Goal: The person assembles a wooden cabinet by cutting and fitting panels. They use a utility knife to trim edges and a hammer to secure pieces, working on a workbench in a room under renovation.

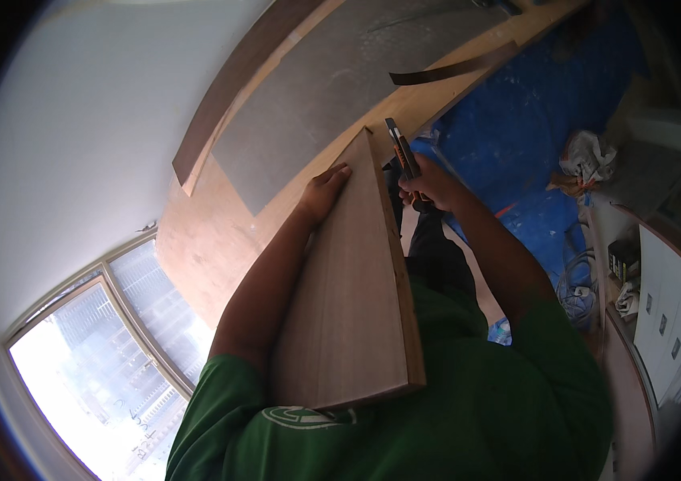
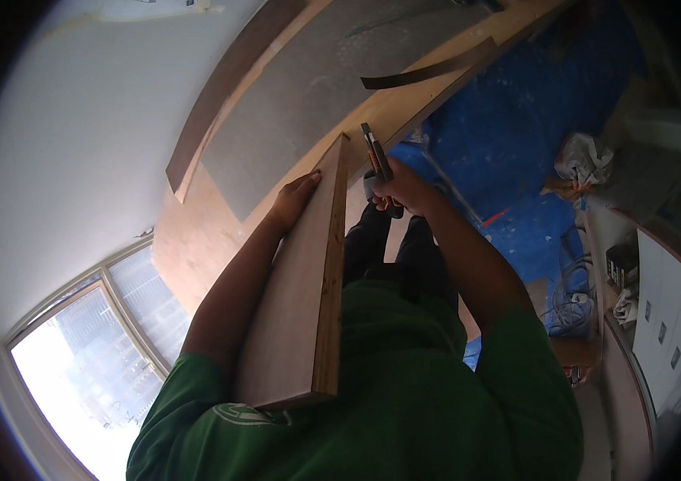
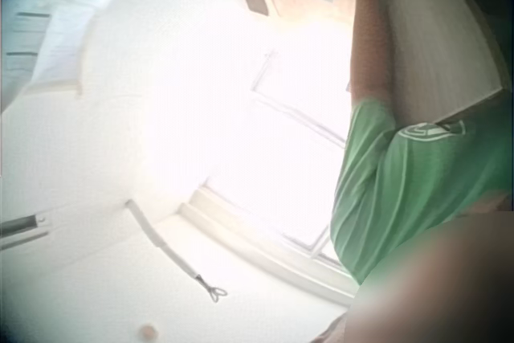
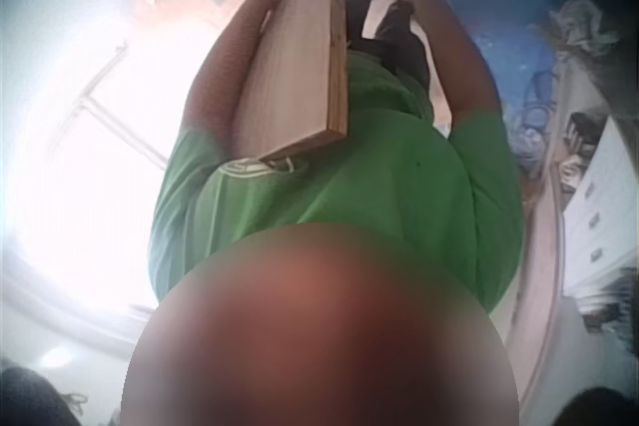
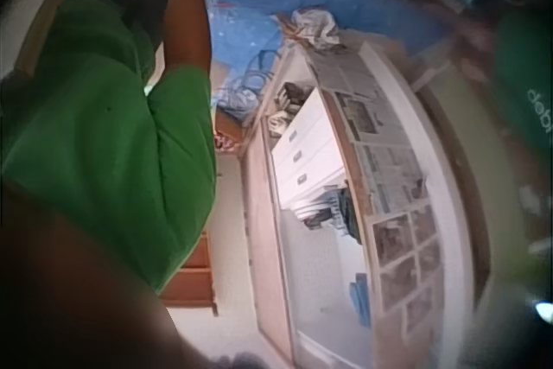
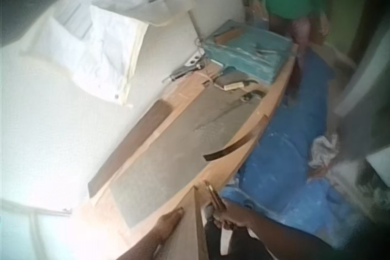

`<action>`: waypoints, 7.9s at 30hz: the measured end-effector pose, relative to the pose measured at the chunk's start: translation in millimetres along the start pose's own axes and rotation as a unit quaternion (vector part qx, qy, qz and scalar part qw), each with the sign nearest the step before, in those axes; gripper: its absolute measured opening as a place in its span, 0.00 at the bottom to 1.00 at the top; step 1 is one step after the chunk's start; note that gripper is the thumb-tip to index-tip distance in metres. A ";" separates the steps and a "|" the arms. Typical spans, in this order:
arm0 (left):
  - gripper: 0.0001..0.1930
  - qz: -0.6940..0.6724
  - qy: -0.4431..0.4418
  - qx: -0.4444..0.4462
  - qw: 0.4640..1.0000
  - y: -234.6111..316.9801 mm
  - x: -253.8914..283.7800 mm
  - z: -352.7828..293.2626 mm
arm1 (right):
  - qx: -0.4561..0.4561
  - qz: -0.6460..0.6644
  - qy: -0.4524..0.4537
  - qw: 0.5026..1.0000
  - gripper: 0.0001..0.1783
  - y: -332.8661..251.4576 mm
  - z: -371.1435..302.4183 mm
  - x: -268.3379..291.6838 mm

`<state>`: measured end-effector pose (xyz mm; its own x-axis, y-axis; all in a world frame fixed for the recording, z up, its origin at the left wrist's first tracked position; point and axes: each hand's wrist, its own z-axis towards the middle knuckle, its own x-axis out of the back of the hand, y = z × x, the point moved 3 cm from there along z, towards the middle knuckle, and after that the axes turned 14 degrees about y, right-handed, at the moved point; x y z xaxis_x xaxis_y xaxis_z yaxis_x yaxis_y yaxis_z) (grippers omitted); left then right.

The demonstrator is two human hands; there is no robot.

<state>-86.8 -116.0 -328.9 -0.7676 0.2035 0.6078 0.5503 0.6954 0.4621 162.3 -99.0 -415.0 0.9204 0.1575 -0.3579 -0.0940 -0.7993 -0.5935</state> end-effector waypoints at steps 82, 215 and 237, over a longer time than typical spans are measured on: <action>0.34 0.017 -0.043 -0.103 0.994 23.5 -2.0 4.0 | 0.243 -0.340 0.142 0.897 0.22 18.2 49.1 -7.0; 0.34 -0.015 -0.035 -0.082 0.996 17.3 -7.0 13.9 | 0.179 -0.401 0.200 0.876 0.25 -8.8 37.4 -6.3; 0.28 0.038 0.013 -0.067 0.997 37.8 19.9 -16.8 | 0.520 -0.458 0.358 0.626 0.26 -31.7 68.3 -18.2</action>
<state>-75.7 -97.2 -288.6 -0.7141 0.2337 0.6599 0.6469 0.5804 0.4945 122.6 -36.9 -438.9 0.6679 -0.3238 0.6701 0.7442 0.3040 -0.5948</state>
